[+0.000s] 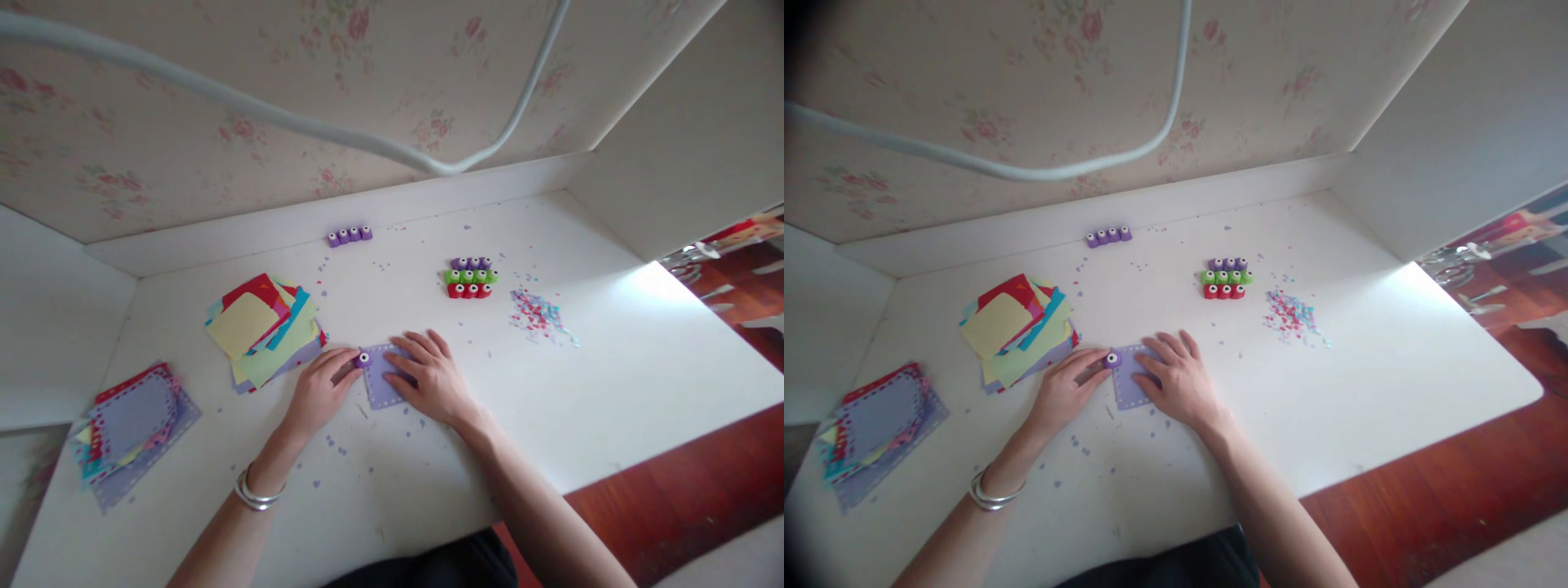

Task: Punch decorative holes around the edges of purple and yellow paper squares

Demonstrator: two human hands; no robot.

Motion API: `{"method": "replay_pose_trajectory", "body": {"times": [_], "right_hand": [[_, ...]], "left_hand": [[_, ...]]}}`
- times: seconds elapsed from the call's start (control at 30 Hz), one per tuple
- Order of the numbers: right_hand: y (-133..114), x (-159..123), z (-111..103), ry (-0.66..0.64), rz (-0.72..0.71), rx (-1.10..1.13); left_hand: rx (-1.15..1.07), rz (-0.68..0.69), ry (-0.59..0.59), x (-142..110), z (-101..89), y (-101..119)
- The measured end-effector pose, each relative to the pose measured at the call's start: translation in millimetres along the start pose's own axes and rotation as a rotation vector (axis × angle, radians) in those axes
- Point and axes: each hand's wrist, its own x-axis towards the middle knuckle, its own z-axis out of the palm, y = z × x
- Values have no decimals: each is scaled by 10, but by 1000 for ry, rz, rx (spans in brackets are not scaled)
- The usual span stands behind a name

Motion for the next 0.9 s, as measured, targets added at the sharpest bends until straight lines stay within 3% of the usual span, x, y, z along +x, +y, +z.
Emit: {"method": "replay_pose_trajectory", "body": {"times": [0.27,0.53,0.67,0.9], "right_hand": [[10,3,-5,-11,1,7],[-3,11,-18,1,1,11],[-3,11,-12,7,9,9],[1,13,-11,-7,13,11]], "left_hand": [[-3,-19,-5,12,4,22],[-17,-151,-25,158,-33,177],[-2,-148,-78,228,-2,194],[-21,-169,-68,229,-1,219]]}}
